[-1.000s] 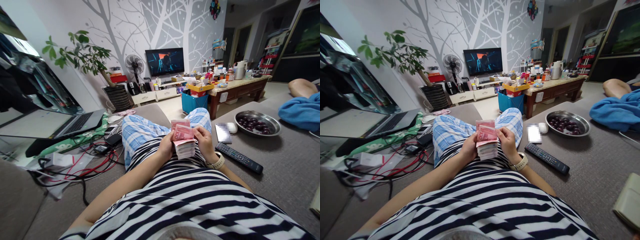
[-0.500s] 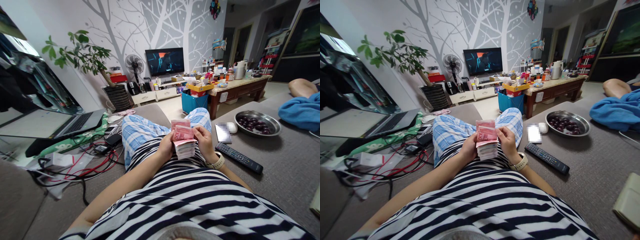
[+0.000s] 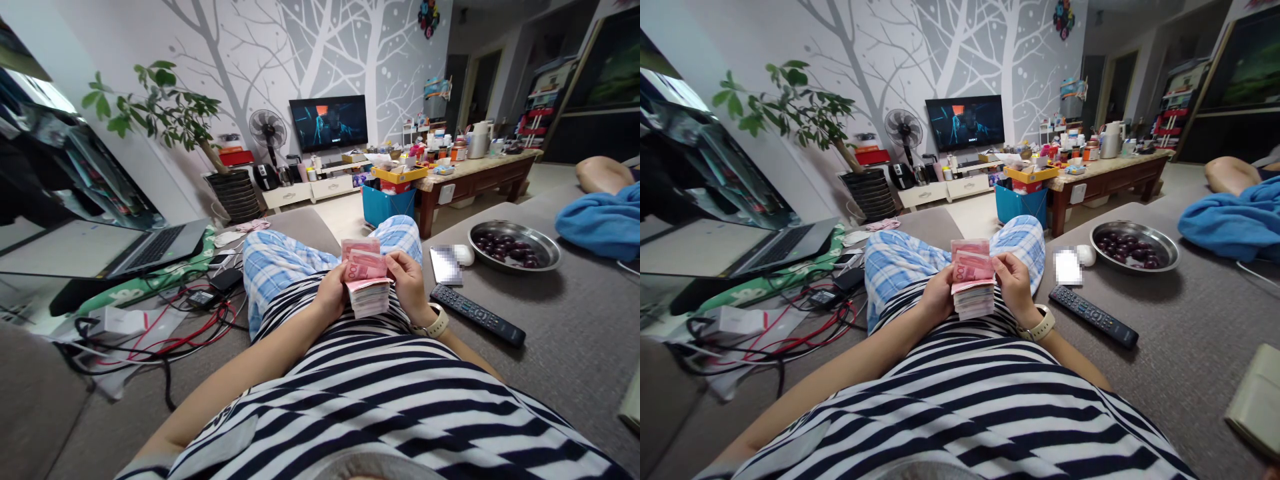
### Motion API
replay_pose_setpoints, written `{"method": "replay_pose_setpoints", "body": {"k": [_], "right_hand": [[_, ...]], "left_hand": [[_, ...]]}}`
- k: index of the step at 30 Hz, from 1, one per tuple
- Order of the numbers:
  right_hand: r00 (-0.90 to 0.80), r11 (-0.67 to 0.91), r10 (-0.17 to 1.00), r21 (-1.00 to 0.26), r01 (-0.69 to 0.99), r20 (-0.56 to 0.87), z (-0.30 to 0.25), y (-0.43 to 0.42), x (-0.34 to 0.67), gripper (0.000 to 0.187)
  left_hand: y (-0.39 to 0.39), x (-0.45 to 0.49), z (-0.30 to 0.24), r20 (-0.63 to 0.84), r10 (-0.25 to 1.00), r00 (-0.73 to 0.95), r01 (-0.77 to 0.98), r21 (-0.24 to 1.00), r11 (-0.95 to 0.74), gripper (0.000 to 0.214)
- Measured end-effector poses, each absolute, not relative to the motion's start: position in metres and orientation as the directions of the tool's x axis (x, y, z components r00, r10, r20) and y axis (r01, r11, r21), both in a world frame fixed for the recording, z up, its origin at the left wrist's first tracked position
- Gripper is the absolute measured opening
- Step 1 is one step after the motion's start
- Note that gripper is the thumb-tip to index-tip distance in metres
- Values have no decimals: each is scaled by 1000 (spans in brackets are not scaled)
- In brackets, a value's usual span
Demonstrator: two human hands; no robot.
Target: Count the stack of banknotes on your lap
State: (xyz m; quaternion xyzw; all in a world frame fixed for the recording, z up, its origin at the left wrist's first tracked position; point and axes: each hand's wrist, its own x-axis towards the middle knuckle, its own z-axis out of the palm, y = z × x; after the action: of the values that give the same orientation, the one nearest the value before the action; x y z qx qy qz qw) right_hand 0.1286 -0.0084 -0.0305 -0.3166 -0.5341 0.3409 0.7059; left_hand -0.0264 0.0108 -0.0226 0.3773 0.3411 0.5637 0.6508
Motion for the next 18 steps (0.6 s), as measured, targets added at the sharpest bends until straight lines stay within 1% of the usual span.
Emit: {"method": "replay_pose_setpoints", "body": {"k": [12,18], "right_hand": [[189,568,820,-808,-156,540,-31,-9,129,27],[185,564,824,-808,-172,536,-31,-9,130,27]], "left_hand": [[11,-25,-19,-45,996,83,-480,874,80,16],[12,-25,-19,-36,994,106,-498,863,85,16]]}}
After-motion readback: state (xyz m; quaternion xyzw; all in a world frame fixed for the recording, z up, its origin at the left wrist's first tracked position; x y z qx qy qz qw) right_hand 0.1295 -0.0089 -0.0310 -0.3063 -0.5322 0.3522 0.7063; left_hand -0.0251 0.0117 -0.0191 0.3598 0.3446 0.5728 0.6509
